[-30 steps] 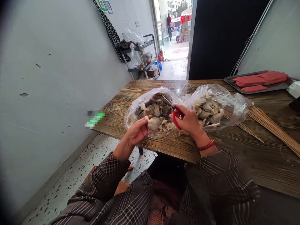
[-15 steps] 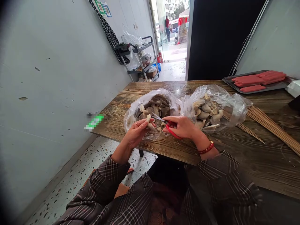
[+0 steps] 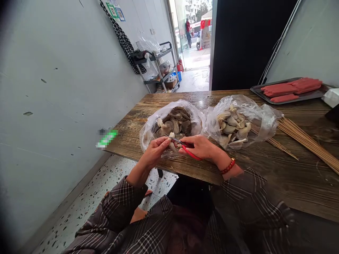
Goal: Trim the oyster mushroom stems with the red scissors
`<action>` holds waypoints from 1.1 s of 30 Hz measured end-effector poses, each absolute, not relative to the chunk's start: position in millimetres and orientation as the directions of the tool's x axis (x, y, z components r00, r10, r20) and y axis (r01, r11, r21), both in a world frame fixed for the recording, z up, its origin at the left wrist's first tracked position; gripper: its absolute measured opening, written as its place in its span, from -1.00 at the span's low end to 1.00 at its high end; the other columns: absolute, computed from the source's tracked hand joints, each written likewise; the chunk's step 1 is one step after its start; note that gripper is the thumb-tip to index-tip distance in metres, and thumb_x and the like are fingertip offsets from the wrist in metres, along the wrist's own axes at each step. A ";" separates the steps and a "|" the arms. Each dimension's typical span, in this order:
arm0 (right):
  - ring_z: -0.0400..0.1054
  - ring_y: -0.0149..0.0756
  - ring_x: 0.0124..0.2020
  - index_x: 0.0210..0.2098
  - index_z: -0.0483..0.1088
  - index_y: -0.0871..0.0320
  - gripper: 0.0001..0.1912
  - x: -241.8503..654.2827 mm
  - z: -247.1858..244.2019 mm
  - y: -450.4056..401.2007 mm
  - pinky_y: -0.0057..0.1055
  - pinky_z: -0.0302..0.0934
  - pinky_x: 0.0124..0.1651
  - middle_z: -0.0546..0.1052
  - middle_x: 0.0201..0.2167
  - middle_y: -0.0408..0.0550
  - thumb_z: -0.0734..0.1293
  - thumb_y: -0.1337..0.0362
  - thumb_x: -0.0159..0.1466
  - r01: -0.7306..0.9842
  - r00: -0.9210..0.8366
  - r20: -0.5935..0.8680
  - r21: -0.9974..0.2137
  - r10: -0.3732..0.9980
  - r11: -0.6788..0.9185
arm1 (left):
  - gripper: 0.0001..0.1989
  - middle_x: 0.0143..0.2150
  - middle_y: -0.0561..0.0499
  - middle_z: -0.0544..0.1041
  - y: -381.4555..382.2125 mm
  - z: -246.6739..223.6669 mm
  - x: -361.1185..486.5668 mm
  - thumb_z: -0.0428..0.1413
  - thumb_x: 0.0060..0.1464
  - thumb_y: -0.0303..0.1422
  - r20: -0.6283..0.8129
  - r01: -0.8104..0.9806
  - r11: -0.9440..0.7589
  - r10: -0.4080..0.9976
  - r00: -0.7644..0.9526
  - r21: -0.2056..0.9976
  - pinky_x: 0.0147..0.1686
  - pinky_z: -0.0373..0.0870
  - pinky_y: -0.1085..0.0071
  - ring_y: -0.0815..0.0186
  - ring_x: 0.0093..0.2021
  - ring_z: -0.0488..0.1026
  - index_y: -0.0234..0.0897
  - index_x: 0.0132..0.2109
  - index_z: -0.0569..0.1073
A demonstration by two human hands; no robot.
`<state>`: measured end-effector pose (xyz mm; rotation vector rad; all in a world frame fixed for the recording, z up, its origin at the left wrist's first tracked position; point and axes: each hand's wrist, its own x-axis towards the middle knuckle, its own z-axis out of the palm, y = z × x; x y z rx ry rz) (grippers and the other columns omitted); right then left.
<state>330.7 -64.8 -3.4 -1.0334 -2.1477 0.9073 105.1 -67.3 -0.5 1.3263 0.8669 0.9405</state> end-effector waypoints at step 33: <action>0.44 -0.33 -0.33 0.01 0.37 0.08 -0.47 332.7 -4.2 -56.1 -0.35 0.36 -0.22 0.55 -0.33 -0.14 0.50 0.10 0.10 -0.103 -0.192 0.262 -0.964 0.946 0.246 | -0.66 0.13 -0.03 0.57 -63.7 11.5 155.3 0.32 0.07 -0.15 0.138 -0.271 -0.051 0.940 0.312 0.961 0.18 0.31 0.28 0.16 0.19 0.43 -0.14 -0.02 0.62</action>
